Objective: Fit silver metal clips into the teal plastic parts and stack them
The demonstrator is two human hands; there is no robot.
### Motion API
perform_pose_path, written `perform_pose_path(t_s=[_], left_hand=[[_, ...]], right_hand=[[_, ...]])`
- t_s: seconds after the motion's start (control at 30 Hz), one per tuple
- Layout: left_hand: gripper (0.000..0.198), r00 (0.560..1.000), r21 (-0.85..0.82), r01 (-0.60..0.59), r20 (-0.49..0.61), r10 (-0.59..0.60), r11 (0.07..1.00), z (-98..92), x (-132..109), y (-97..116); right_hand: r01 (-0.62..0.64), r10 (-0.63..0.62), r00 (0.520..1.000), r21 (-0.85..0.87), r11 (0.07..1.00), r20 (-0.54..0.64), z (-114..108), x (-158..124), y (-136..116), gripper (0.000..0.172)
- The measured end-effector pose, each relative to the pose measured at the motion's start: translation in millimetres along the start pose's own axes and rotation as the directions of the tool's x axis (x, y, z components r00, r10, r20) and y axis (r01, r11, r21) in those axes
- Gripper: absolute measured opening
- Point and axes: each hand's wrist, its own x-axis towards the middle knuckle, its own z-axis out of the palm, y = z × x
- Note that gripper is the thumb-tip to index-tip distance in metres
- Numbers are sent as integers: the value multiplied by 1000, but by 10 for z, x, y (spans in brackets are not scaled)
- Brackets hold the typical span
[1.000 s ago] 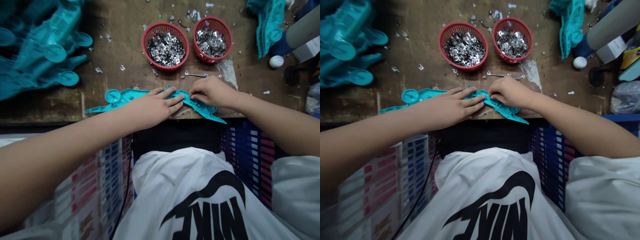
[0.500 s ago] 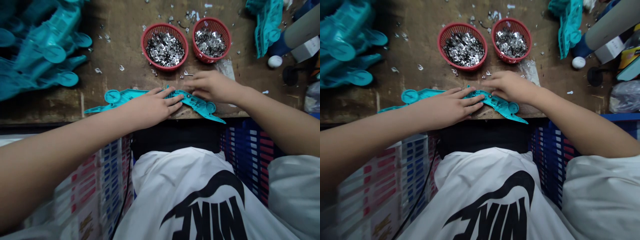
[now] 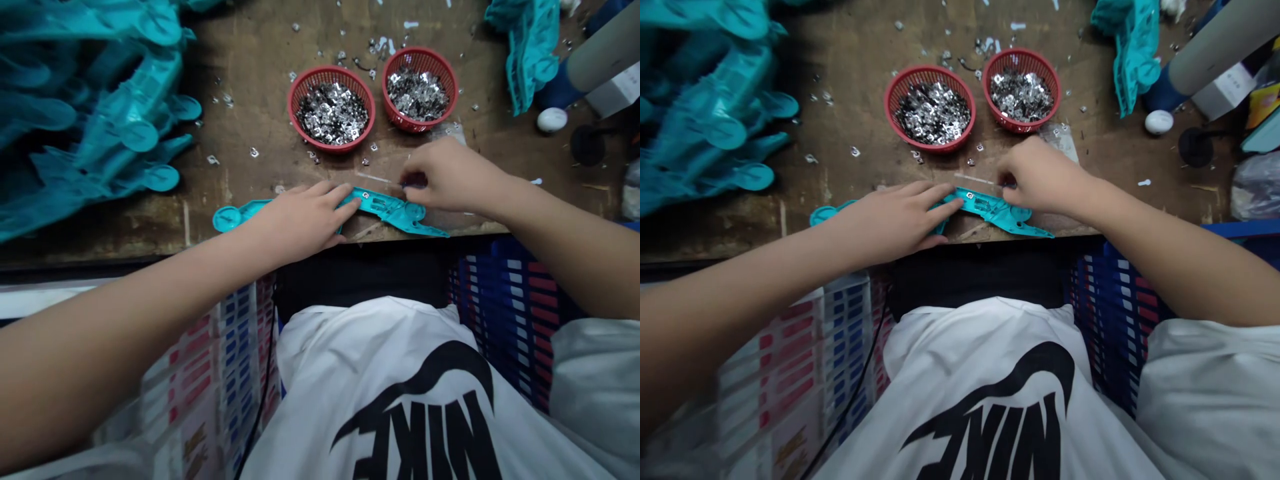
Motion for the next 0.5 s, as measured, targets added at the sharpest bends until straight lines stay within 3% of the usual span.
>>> perform_pose_path(t_s=[0.17,0.3,0.4,0.5], left_hand=[[71,998,-66,43,-38,-45,997,74,-11,-23],[99,999,-100,9,-32,-12,995,88,5,-91],[96,999,-101,-2,42,6,995,67,54,-131],[91,999,-113,19,42,-14,993,69,119,-139]], right_hand=[[-16,22,991,-45,999,129,-19,-38,-394,29],[-17,22,993,-47,999,116,108,-3,-396,27],[5,-3,997,-23,1000,79,169,-24,-376,28],[16,-15,998,-20,1000,61,206,-71,-365,30]])
